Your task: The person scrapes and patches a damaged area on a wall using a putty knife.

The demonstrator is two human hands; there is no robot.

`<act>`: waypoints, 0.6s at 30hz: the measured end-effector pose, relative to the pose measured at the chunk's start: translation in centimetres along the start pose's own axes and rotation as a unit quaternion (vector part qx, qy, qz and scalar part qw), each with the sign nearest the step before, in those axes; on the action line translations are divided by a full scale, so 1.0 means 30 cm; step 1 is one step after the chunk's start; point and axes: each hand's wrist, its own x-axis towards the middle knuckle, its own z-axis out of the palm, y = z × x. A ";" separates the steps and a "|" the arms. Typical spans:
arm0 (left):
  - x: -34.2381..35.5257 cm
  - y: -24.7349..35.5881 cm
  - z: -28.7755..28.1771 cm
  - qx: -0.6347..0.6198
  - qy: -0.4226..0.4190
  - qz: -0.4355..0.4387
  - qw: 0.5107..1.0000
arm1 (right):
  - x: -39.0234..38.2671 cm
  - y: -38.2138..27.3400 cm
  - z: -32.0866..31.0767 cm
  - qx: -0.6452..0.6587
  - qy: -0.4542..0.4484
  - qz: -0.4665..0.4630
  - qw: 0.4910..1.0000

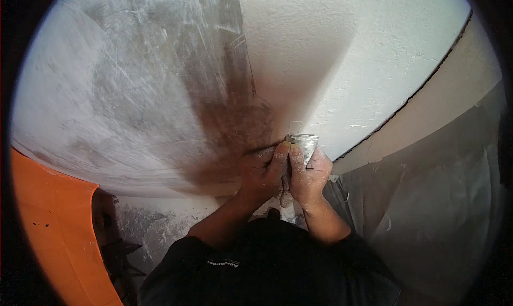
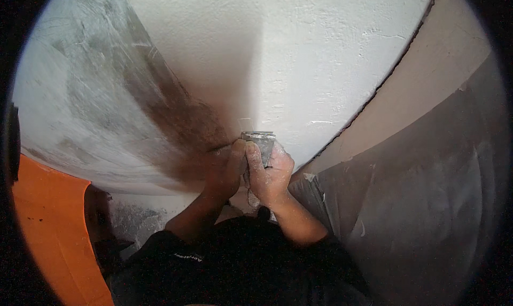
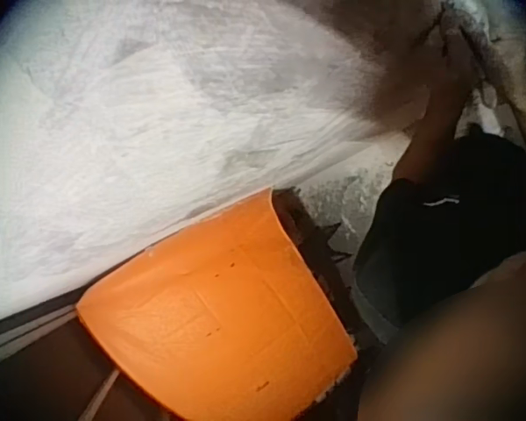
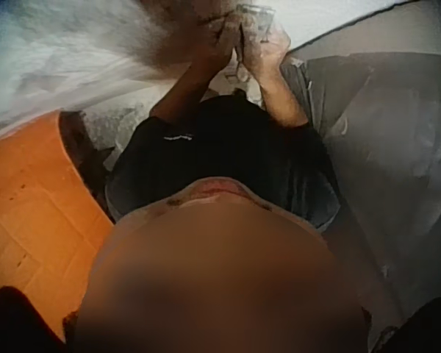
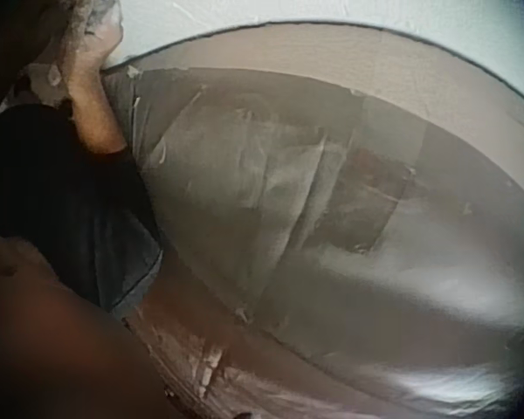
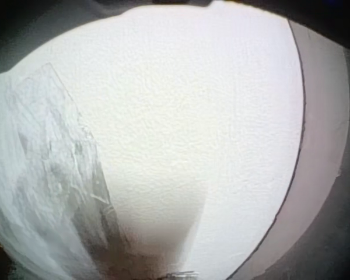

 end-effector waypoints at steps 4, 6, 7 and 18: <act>0.001 0.001 0.006 -0.022 0.019 -0.009 1.000 | 0.003 0.001 0.005 0.019 0.000 0.003 1.000; 0.004 -0.009 0.000 -0.013 0.006 -0.022 1.000 | -0.004 0.004 0.012 0.025 0.006 0.007 1.000; 0.003 -0.008 -0.002 -0.012 0.007 -0.022 1.000 | -0.006 0.005 0.014 0.031 0.014 0.011 0.999; 0.018 0.079 0.006 -0.031 0.037 -0.033 0.998 | 0.019 -0.041 0.019 0.019 0.012 0.006 1.000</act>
